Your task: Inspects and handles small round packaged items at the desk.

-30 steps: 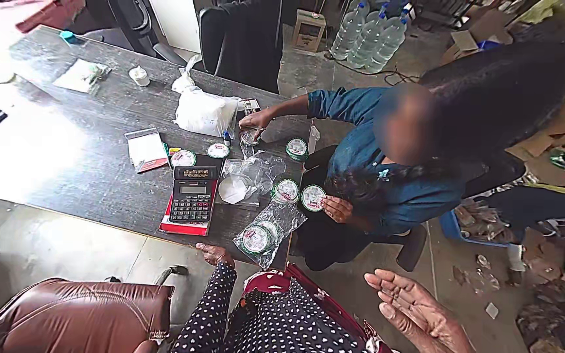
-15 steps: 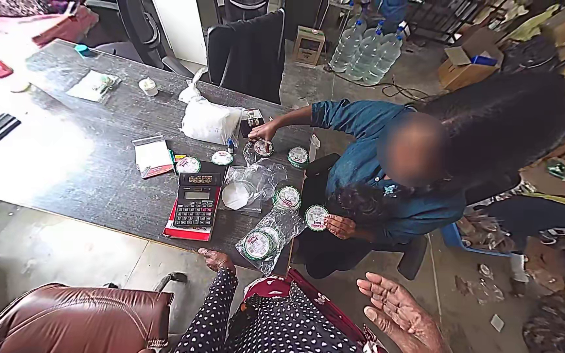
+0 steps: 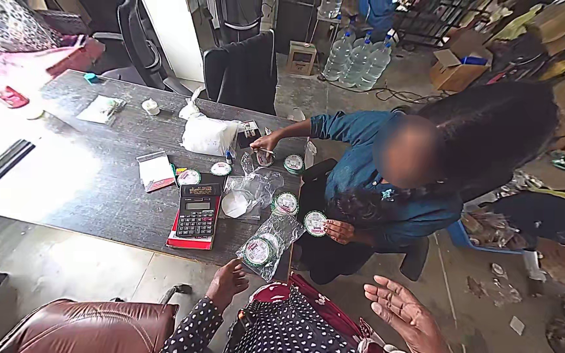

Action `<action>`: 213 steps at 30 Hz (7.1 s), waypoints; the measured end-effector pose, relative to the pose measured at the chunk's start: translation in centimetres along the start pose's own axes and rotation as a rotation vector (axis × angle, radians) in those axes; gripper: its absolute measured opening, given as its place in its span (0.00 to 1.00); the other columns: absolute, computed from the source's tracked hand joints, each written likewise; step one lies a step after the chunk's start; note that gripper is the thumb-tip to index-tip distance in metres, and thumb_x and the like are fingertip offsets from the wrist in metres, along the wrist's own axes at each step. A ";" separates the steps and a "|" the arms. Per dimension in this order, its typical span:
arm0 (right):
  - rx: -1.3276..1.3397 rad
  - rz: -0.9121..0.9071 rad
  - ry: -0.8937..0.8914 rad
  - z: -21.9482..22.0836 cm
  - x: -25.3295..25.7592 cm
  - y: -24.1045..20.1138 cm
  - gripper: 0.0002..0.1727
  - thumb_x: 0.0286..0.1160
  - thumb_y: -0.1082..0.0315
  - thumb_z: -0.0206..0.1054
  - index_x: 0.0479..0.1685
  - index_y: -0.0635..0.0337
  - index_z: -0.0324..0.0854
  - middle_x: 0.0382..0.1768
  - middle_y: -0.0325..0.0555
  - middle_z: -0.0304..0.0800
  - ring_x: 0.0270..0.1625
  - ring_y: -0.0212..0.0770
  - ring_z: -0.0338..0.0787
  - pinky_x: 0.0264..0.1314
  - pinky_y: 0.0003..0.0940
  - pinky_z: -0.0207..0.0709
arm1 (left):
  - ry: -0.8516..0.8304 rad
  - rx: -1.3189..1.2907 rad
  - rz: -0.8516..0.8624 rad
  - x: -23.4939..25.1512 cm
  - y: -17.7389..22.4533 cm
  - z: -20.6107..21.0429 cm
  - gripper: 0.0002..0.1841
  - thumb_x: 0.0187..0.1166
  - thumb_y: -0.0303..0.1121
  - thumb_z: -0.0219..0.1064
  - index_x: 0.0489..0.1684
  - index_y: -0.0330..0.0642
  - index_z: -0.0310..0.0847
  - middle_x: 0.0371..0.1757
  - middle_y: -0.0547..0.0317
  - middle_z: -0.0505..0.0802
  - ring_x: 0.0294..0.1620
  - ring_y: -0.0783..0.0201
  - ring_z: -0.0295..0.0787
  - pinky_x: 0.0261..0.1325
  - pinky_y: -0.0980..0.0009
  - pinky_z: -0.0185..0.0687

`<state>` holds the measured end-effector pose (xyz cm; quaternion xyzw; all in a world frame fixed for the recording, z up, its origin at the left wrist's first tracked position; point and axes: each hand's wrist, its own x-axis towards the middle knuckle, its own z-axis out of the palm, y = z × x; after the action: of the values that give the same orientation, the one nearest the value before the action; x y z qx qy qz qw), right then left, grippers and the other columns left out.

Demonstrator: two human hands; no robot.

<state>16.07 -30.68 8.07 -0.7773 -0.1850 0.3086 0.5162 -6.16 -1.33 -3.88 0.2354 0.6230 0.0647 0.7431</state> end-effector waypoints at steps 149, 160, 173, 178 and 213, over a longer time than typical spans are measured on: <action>0.341 0.252 -0.162 7.0 2.7 -0.4 0.27 0.64 0.83 0.76 0.67 0.65 0.79 0.52 0.54 0.92 0.49 0.40 0.95 0.53 0.32 0.90 | -0.713 -0.269 0.039 -7.9 -5.2 10.1 0.13 0.91 0.25 0.45 0.60 0.31 0.73 0.50 0.39 0.93 0.49 0.48 0.96 0.56 0.50 0.93; 0.328 0.212 -0.112 6.3 2.4 -0.7 0.23 0.78 0.68 0.70 0.70 0.68 0.74 0.46 0.47 0.93 0.44 0.35 0.93 0.47 0.28 0.88 | -0.510 -0.233 0.073 -7.7 -4.9 10.9 0.11 0.90 0.24 0.51 0.63 0.29 0.72 0.47 0.40 0.93 0.45 0.50 0.96 0.49 0.54 0.94; 0.288 0.280 -0.013 2.5 0.8 3.1 0.19 0.80 0.75 0.64 0.69 0.68 0.76 0.48 0.51 0.94 0.48 0.41 0.96 0.52 0.33 0.90 | -0.396 -0.167 0.042 -7.4 -5.5 11.0 0.07 0.85 0.21 0.59 0.53 0.27 0.78 0.40 0.42 0.94 0.37 0.53 0.95 0.43 0.58 0.94; 0.279 0.326 0.024 1.7 -0.3 3.8 0.17 0.82 0.77 0.61 0.67 0.68 0.77 0.47 0.50 0.94 0.47 0.40 0.96 0.49 0.31 0.89 | -0.370 -0.115 0.021 -7.3 -5.4 11.3 0.08 0.86 0.22 0.59 0.56 0.28 0.77 0.40 0.42 0.92 0.36 0.52 0.94 0.40 0.58 0.93; 0.268 0.019 -0.001 5.9 -6.4 5.5 0.14 0.64 0.86 0.68 0.47 0.65 0.87 0.37 0.34 0.97 0.41 0.24 0.95 0.51 0.24 0.90 | -0.753 0.600 0.636 -9.1 -9.4 7.9 0.09 0.76 0.31 0.72 0.38 0.31 0.84 0.29 0.60 0.88 0.31 0.72 0.84 0.43 0.70 0.82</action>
<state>7.15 -32.70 3.20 -0.7029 -0.1350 0.3357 0.6124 -2.40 -15.31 1.16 0.6186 0.2051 0.0172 0.7583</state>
